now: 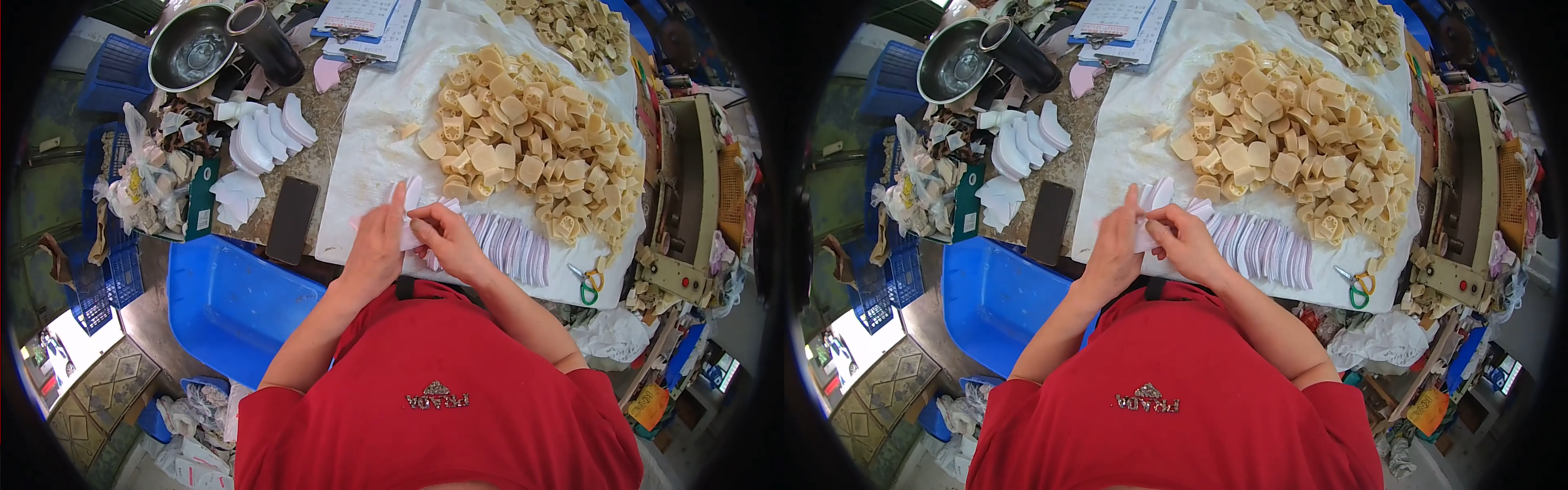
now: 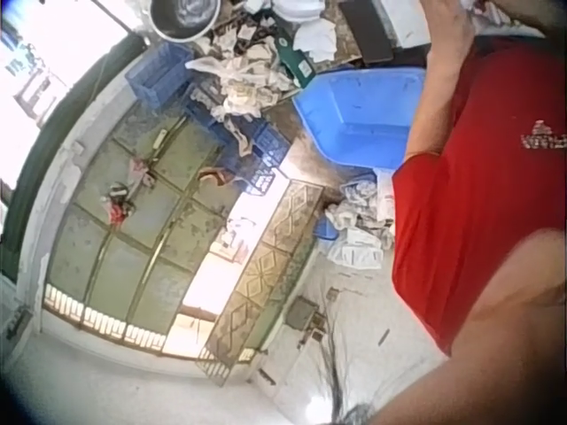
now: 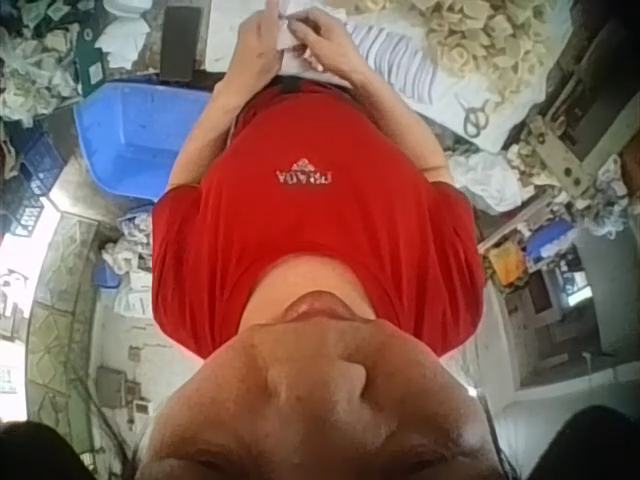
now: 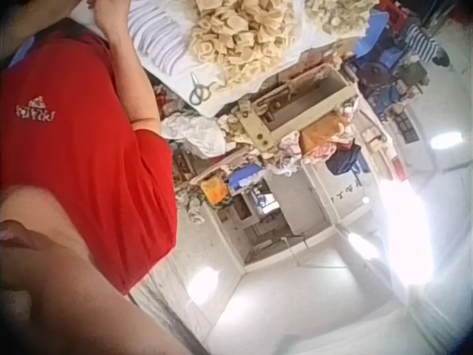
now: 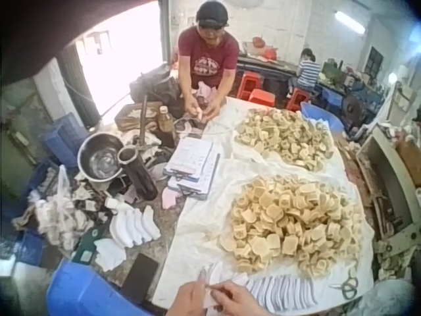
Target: The person is sorting and counting pink and white striped shoe components on a workbench in a factory setting.
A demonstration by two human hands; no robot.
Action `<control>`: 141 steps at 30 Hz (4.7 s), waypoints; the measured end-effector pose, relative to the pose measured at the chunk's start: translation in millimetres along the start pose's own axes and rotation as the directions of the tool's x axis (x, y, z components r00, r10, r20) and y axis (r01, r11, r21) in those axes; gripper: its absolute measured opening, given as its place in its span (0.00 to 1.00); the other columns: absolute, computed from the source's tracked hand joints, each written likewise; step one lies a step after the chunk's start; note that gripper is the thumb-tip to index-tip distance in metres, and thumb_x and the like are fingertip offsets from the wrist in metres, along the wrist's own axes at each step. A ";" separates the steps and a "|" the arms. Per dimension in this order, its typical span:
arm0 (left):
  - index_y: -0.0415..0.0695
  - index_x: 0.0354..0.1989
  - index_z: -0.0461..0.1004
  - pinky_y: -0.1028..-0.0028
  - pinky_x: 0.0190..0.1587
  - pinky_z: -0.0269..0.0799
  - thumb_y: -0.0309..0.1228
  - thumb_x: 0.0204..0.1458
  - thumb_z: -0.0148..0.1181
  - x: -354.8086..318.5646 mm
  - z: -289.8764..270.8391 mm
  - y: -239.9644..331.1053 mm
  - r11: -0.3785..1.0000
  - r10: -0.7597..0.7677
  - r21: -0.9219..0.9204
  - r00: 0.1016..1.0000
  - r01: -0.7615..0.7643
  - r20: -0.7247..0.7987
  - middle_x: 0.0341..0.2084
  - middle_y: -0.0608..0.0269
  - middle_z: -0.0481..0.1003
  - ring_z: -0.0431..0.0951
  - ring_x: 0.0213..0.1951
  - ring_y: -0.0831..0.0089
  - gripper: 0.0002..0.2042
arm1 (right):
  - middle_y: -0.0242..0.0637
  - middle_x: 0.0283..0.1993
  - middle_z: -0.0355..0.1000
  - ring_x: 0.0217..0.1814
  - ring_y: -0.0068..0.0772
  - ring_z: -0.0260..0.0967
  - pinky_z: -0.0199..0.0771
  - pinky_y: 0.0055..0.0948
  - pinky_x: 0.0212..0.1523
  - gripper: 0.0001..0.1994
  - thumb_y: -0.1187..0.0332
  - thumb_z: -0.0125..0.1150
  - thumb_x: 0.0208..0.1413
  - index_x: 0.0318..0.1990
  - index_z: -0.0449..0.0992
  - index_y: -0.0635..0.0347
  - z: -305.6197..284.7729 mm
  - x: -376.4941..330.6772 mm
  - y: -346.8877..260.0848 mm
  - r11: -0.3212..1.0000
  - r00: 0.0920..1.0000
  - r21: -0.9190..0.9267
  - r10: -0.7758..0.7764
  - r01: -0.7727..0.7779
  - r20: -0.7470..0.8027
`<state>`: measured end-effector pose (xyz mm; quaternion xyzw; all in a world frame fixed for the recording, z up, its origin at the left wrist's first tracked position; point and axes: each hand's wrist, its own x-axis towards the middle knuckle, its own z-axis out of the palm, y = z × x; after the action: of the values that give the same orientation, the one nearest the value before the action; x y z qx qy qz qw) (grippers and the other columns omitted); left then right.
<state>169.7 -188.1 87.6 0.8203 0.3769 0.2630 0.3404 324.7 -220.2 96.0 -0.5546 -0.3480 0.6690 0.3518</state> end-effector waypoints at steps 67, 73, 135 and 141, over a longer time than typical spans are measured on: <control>0.35 0.49 0.60 0.66 0.41 0.66 0.34 0.58 0.33 33.7 1.7 3.2 -0.384 -0.642 -0.864 0.578 0.325 0.503 0.28 0.56 0.69 0.71 0.33 0.66 0.17 | 0.30 0.33 0.65 0.42 0.33 0.63 0.52 0.33 0.50 0.05 0.79 0.52 0.43 0.28 0.68 0.56 -7.2 -31.8 -23.7 0.575 0.810 -0.614 -0.554 0.541 0.194; 0.39 0.44 0.61 0.72 0.34 0.65 0.37 0.59 0.41 28.7 -19.0 -41.6 -0.433 -0.511 -0.887 0.766 0.163 0.390 0.20 0.65 0.63 0.60 0.19 0.77 0.14 | 0.43 0.41 0.70 0.49 0.44 0.64 0.63 0.50 0.43 0.11 0.64 0.56 0.46 0.35 0.71 0.59 -112.8 -126.7 95.5 0.628 0.862 -0.661 0.504 -0.411 -0.057; 0.31 0.49 0.58 0.60 0.41 0.66 0.19 0.39 0.56 20.0 26.2 20.0 0.984 -0.141 0.119 0.988 0.132 0.068 0.36 0.44 0.69 0.71 0.40 0.49 0.25 | 0.35 0.26 0.71 0.26 0.21 0.64 0.64 0.23 0.27 0.08 0.70 0.52 0.56 0.35 0.70 0.67 -19.3 -21.3 -32.9 0.925 0.971 -0.376 -0.132 0.050 -0.197; 0.31 0.48 0.59 0.60 0.39 0.65 0.19 0.38 0.55 17.5 26.8 30.1 0.972 -0.110 0.222 0.987 0.082 0.118 0.35 0.44 0.69 0.71 0.39 0.49 0.24 | 0.37 0.23 0.70 0.23 0.23 0.64 0.63 0.25 0.23 0.08 0.69 0.51 0.54 0.31 0.69 0.67 -31.2 -26.0 -28.9 0.934 0.986 -0.354 -0.013 -0.047 -0.163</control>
<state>211.4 -198.4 96.5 0.8485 0.4197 0.1501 0.2852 361.5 -225.3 129.2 -0.6651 -0.4288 0.5501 0.2667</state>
